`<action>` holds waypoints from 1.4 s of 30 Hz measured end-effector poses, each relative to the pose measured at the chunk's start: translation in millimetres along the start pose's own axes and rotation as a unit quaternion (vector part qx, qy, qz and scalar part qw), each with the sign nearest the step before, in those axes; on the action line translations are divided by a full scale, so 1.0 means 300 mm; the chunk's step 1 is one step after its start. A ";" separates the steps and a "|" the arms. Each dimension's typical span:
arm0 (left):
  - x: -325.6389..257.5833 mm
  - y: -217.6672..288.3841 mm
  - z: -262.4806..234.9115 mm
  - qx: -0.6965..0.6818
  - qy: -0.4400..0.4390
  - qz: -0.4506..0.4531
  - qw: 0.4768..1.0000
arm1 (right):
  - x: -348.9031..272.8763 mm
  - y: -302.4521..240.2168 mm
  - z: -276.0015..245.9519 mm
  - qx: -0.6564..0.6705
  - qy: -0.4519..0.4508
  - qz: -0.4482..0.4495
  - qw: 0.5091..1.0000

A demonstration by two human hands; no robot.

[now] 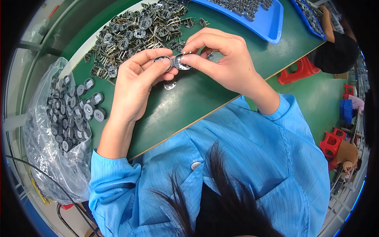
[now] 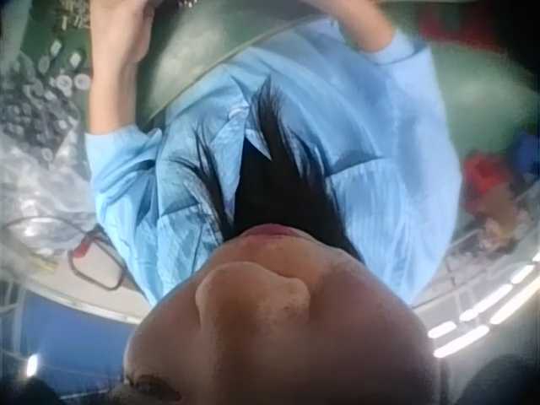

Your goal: The person assembles small metal contacts into a plastic housing by hand, taking the parts from a plastic tray at a factory workbench.

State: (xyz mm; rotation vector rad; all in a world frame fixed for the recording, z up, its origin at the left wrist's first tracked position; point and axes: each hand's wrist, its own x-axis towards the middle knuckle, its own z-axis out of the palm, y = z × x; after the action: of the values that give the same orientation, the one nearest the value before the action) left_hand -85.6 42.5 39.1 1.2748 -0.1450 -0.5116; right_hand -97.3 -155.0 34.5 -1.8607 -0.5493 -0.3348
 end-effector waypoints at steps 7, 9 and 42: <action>0.001 0.000 0.002 0.012 0.002 -0.003 1.000 | -0.003 0.005 0.020 -0.083 0.024 -0.045 0.995; 0.000 -0.002 0.004 0.014 -0.004 0.003 1.000 | -0.006 0.017 0.023 -0.111 0.026 -0.072 0.991; 0.013 0.004 -0.017 0.022 0.039 0.043 0.998 | 0.125 0.392 -0.730 -0.438 0.083 0.251 0.859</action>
State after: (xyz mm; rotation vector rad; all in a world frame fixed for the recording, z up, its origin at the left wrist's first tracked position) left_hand -79.8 45.5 38.1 1.3230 -0.1463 -0.3860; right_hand 3.6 -385.3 33.9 -2.7197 0.2979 -0.4229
